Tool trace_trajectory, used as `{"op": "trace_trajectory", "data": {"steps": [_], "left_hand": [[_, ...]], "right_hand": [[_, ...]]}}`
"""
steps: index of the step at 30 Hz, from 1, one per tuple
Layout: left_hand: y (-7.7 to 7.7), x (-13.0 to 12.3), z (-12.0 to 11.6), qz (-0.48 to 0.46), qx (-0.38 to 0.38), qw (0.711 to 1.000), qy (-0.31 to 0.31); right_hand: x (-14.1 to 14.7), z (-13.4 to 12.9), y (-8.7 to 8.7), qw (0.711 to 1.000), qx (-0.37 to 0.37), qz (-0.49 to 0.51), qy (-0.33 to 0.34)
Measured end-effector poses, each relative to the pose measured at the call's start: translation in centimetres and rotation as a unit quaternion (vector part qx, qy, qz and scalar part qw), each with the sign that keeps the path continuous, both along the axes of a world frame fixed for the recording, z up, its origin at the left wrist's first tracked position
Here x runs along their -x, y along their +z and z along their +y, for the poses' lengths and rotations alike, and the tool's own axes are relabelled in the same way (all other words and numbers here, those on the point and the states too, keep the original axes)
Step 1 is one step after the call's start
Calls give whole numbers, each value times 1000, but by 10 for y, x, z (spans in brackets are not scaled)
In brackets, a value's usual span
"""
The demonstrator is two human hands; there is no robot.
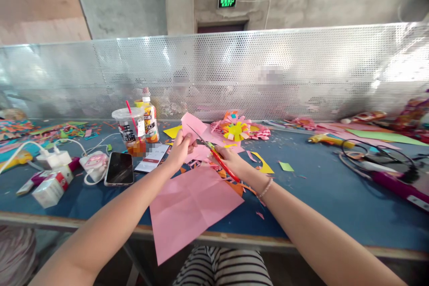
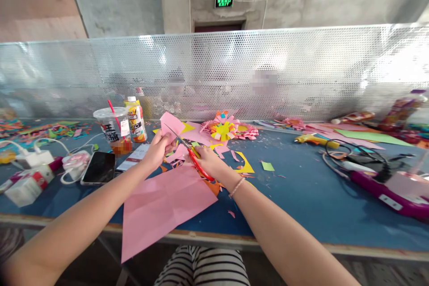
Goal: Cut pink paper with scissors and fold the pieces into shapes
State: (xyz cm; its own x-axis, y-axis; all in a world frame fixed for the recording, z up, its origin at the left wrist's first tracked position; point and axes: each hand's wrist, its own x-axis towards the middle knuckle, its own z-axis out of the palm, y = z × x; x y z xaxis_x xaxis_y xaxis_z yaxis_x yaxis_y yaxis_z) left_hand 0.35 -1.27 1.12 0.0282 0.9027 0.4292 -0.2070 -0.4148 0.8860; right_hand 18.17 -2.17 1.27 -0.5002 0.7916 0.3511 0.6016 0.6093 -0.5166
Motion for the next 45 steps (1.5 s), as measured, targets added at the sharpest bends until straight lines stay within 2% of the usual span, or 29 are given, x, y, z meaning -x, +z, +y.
{"op": "trace_trajectory", "data": {"steps": [19,27,31,36,41,45], "left_hand": [[1,1,1,2,23,999,28],[2,0,0,14,53,998,21],[0,-2,-2,26,64,997,25],[-5,-4,1,40,50,998,25],[-7,-3,2,34,41,998,14],[-5,-3,-1,20,46,999,8]], "right_hand": [[3,-6,1,997,-62,-30,-23],[6,-17,9,1000,-5,-18,-16],[9,-22,11,1000,-2,-2,-22],[9,-23,11,1000,1,10,1],[10,-20,8,1000,4,0,-22],[12,-19,7,999,-21,-16,-18]]}}
